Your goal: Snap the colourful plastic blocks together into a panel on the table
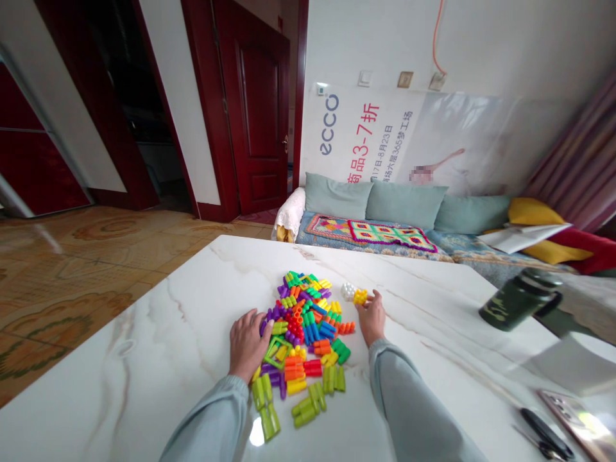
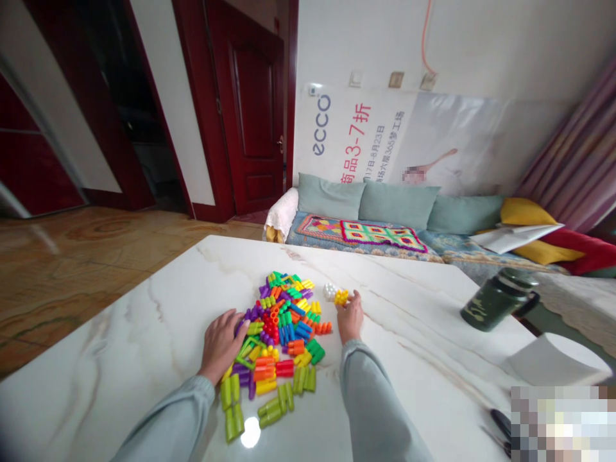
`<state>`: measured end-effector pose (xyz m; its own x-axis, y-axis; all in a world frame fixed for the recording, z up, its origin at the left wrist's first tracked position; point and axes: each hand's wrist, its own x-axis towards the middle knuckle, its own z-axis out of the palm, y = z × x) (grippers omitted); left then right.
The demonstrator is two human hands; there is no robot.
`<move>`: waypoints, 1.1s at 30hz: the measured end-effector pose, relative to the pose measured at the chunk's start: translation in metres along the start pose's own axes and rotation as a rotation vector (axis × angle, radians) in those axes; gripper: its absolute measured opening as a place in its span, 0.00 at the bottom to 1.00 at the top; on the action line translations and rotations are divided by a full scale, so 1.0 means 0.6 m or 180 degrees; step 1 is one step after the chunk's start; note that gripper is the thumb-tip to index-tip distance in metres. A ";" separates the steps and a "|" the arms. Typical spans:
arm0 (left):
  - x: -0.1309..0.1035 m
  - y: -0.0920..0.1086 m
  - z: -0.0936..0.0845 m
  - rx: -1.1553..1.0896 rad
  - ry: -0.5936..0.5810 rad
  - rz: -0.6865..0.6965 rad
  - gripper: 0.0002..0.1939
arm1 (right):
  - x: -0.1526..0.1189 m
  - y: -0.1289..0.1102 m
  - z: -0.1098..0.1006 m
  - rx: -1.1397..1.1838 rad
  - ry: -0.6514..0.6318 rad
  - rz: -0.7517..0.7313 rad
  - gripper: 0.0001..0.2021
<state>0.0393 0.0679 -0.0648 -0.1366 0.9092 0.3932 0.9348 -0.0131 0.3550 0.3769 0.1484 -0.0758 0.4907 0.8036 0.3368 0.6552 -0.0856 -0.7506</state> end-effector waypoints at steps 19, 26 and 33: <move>-0.001 0.005 -0.008 -0.0068 -0.0075 -0.0038 0.17 | 0.011 0.006 0.009 -0.0425 -0.0086 0.0048 0.30; -0.001 0.006 -0.009 0.0014 -0.0078 -0.0021 0.18 | 0.011 0.001 0.008 -0.0466 -0.0090 0.0079 0.29; -0.002 0.010 -0.011 0.0032 -0.0060 -0.0036 0.17 | 0.005 -0.007 0.001 -0.0124 -0.0042 0.0023 0.29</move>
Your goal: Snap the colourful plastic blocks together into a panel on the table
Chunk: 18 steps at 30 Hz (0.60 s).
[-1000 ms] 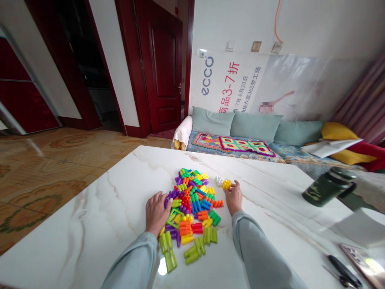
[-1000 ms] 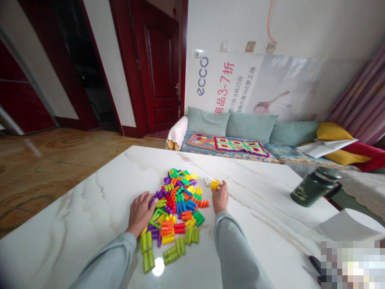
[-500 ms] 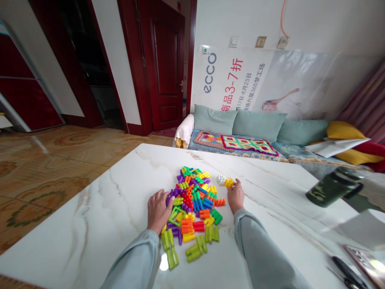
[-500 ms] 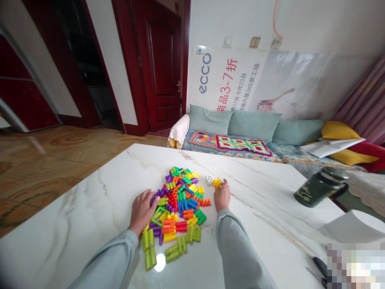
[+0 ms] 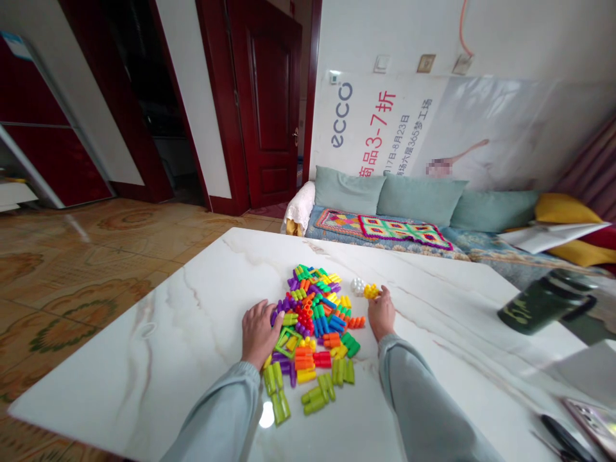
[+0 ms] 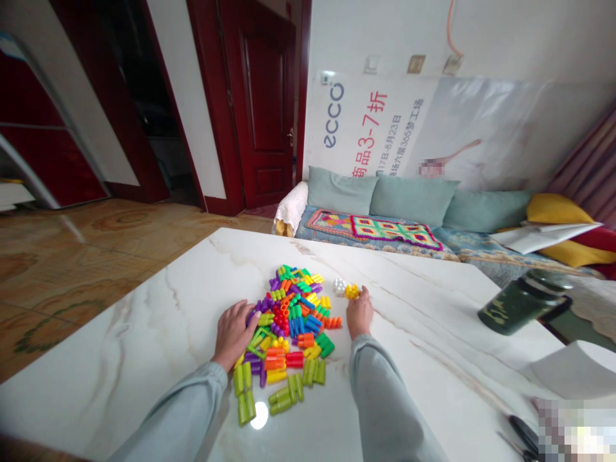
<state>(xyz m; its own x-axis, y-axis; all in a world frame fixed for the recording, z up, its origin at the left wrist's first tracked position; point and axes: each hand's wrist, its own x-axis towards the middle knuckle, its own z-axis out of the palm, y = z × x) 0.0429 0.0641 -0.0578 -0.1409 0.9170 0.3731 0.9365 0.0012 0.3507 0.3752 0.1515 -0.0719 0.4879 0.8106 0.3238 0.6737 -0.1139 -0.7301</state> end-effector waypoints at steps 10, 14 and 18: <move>0.000 0.003 -0.003 0.0005 -0.0010 -0.0013 0.17 | -0.132 -0.045 -0.068 0.1042 0.0117 -0.0369 0.20; -0.001 0.002 -0.003 -0.0011 -0.0002 -0.0005 0.17 | -0.235 -0.110 -0.089 0.1068 -0.1015 -0.1438 0.08; -0.001 0.001 -0.002 -0.0051 0.0013 -0.0004 0.17 | -0.299 -0.151 -0.093 0.0463 -0.1590 -0.1684 0.17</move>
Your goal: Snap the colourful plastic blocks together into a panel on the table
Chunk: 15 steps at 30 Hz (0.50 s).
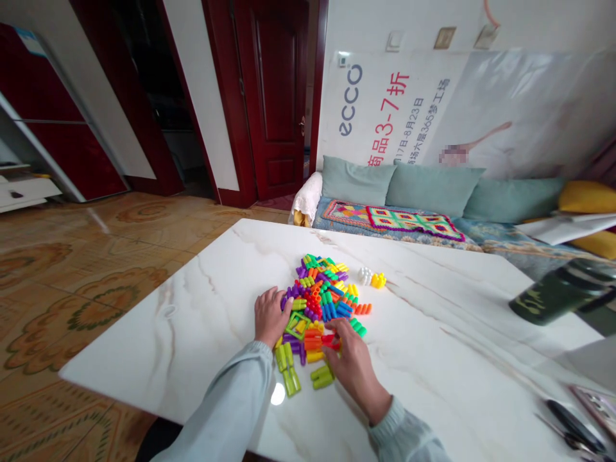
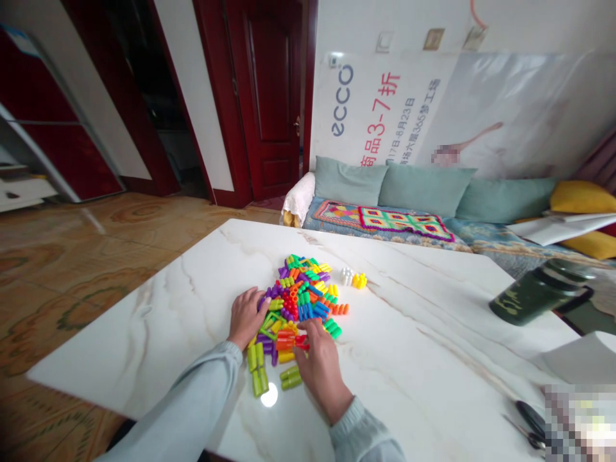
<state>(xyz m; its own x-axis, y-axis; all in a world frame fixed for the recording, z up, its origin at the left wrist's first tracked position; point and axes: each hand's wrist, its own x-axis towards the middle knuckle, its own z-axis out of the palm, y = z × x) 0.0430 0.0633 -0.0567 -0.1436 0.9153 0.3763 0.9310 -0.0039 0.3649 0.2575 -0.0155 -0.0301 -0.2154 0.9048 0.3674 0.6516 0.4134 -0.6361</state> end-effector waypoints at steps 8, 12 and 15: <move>0.000 -0.006 0.007 0.0036 0.0069 0.0094 0.17 | 0.001 -0.049 0.026 -0.1179 -0.0677 0.0442 0.32; -0.001 -0.004 0.005 0.0045 0.0089 0.0096 0.17 | 0.006 -0.059 0.036 -0.1343 -0.0774 0.0483 0.32; -0.001 -0.002 0.002 0.0034 0.0060 0.0060 0.17 | 0.005 -0.057 0.041 -0.1385 -0.0734 0.0343 0.33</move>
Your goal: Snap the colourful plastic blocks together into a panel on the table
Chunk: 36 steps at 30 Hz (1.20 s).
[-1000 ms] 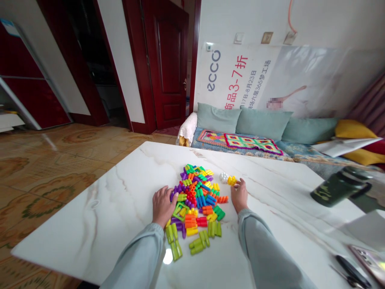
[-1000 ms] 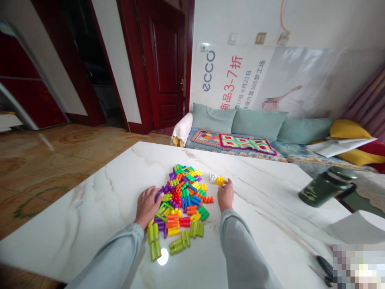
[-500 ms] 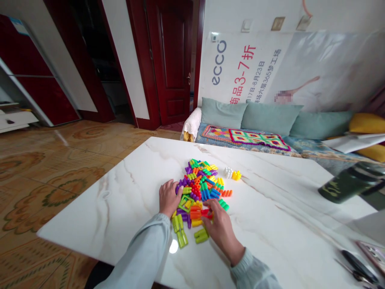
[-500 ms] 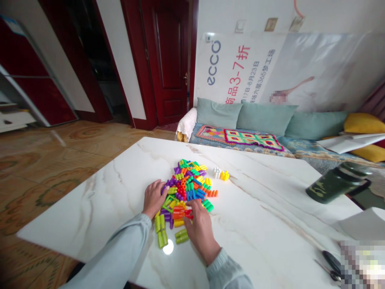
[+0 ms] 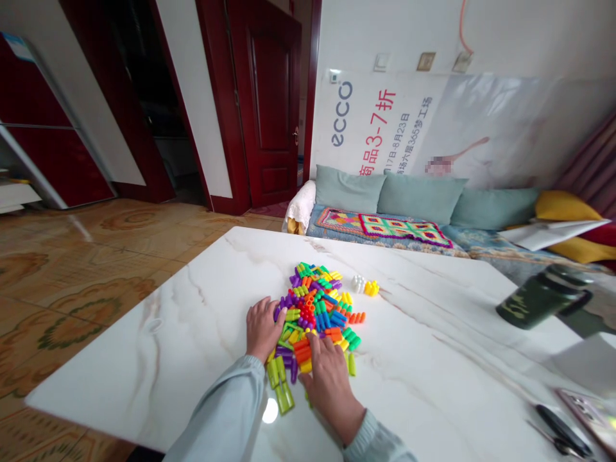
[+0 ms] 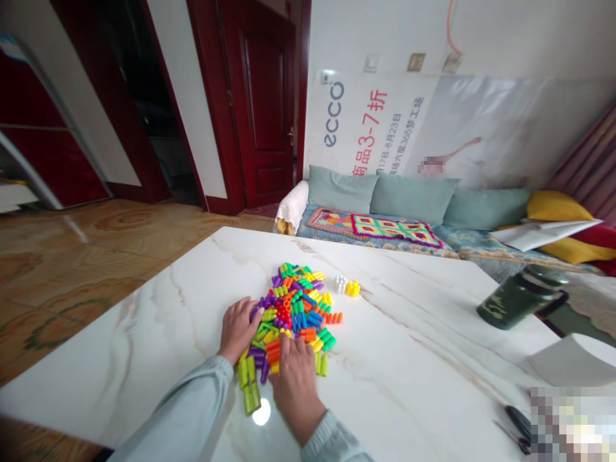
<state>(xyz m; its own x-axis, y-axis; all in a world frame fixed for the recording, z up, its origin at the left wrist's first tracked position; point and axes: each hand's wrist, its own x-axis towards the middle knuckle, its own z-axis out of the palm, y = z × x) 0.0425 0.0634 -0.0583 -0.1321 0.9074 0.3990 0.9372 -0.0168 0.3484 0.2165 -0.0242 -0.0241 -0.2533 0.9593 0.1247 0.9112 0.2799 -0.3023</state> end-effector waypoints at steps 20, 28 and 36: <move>0.001 0.005 -0.007 -0.0007 -0.0087 -0.0053 0.17 | 0.170 0.142 -0.066 0.0240 0.0755 0.0286 0.17; 0.001 -0.001 0.000 0.0012 -0.0051 -0.0025 0.17 | 0.246 0.181 -0.059 -0.0064 0.0325 -0.0015 0.16; 0.001 -0.003 0.001 -0.0031 -0.0057 -0.0014 0.17 | 0.217 0.190 -0.075 0.0167 0.0690 -0.0014 0.12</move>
<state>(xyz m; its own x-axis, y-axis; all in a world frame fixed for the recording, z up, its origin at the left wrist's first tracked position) 0.0409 0.0643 -0.0593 -0.1304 0.9149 0.3821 0.9334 -0.0167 0.3584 0.3017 0.1308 0.0003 -0.1764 0.9292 0.3247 0.8907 0.2911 -0.3492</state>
